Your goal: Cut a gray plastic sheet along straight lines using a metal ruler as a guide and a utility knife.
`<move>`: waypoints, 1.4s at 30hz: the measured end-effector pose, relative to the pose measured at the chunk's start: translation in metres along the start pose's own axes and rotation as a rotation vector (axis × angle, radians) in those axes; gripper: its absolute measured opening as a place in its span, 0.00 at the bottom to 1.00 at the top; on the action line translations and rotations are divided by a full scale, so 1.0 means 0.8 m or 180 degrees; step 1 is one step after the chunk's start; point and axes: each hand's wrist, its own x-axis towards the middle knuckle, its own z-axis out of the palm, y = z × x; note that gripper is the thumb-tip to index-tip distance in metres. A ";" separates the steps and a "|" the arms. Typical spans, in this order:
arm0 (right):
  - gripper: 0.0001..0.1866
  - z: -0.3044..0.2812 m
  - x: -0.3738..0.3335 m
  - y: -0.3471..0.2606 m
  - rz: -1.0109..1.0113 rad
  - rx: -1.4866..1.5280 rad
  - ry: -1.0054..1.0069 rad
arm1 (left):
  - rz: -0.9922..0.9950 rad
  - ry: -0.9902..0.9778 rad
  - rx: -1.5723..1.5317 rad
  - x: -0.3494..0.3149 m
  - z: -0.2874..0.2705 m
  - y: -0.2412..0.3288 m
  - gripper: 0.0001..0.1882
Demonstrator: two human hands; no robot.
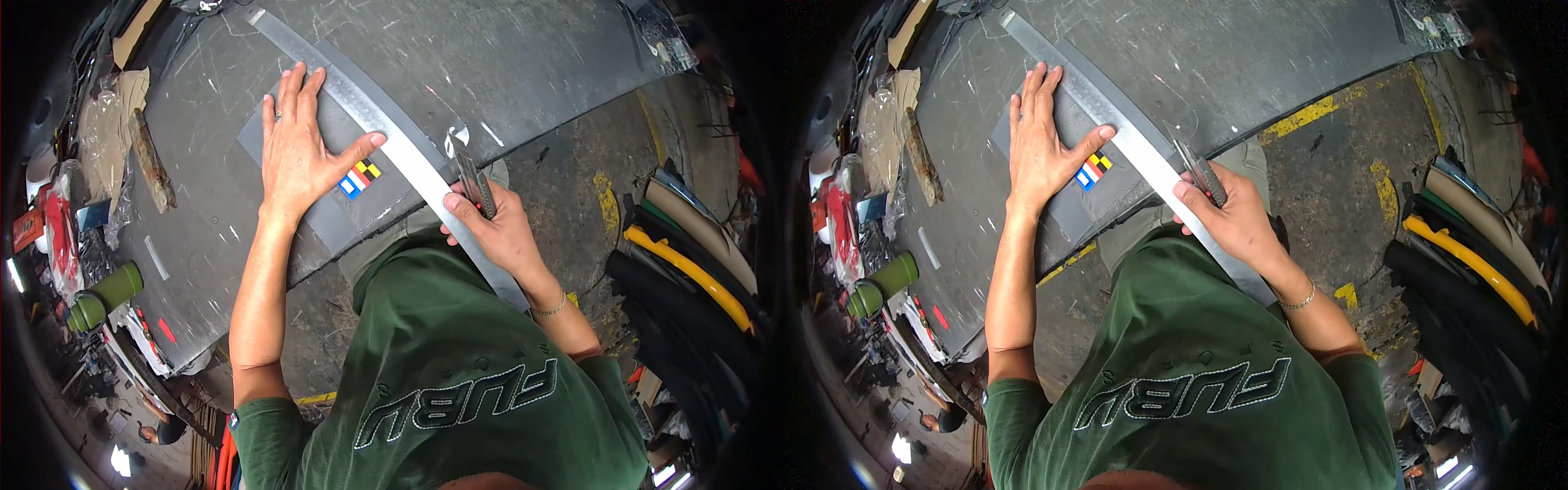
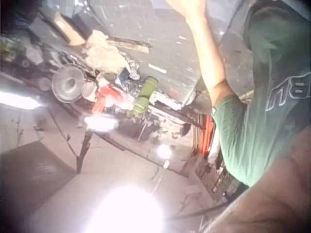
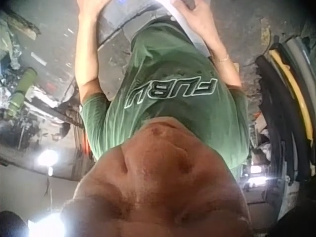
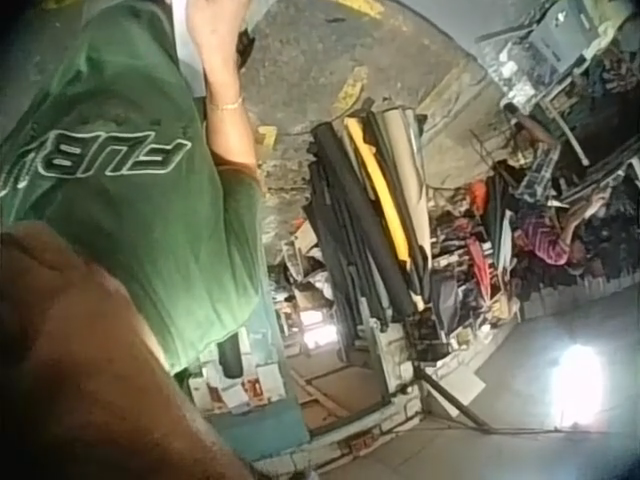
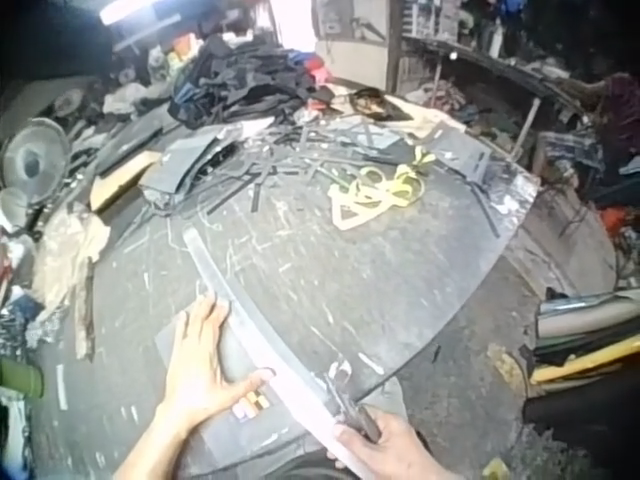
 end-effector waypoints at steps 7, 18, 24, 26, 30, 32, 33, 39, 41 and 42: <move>0.14 -0.001 0.006 0.004 -0.0094 -0.0048 0.0025 | -0.0020 0.0046 0.0047 -0.001 0.001 0.001 0.62; 0.12 -0.001 0.005 0.001 -0.0098 -0.0143 0.0115 | -0.0041 0.0011 0.0094 0.002 0.003 0.000 0.64; 0.12 -0.003 0.007 0.001 -0.0147 -0.0278 0.0127 | -0.0033 0.0004 0.0074 0.002 0.003 -0.001 0.62; 0.12 -0.004 0.007 0.001 -0.0176 -0.0285 0.0119 | -0.0031 0.0006 0.0070 0.002 0.003 -0.001 0.62; 0.12 -0.004 0.006 0.000 -0.0147 -0.0256 0.0127 | -0.0032 0.0015 0.0088 0.002 0.004 -0.001 0.63; 0.13 -0.003 0.006 -0.001 -0.0146 -0.0299 0.0136 | -0.0021 0.0037 0.0095 0.002 0.004 -0.001 0.63; 0.13 -0.003 0.007 -0.001 -0.0118 -0.0319 0.0142 | -0.0021 0.0040 0.0091 0.002 0.004 -0.001 0.63; 0.13 -0.004 0.007 -0.002 -0.0082 -0.0358 0.0136 | -0.0020 0.0041 0.0076 0.002 0.004 -0.001 0.63; 0.13 -0.004 0.007 -0.002 -0.0084 -0.0318 0.0131 | -0.0013 0.0042 0.0082 0.002 0.004 -0.001 0.63; 0.13 -0.004 0.007 -0.002 -0.0081 -0.0298 0.0134 | -0.0025 0.0026 0.0079 0.002 0.004 -0.001 0.63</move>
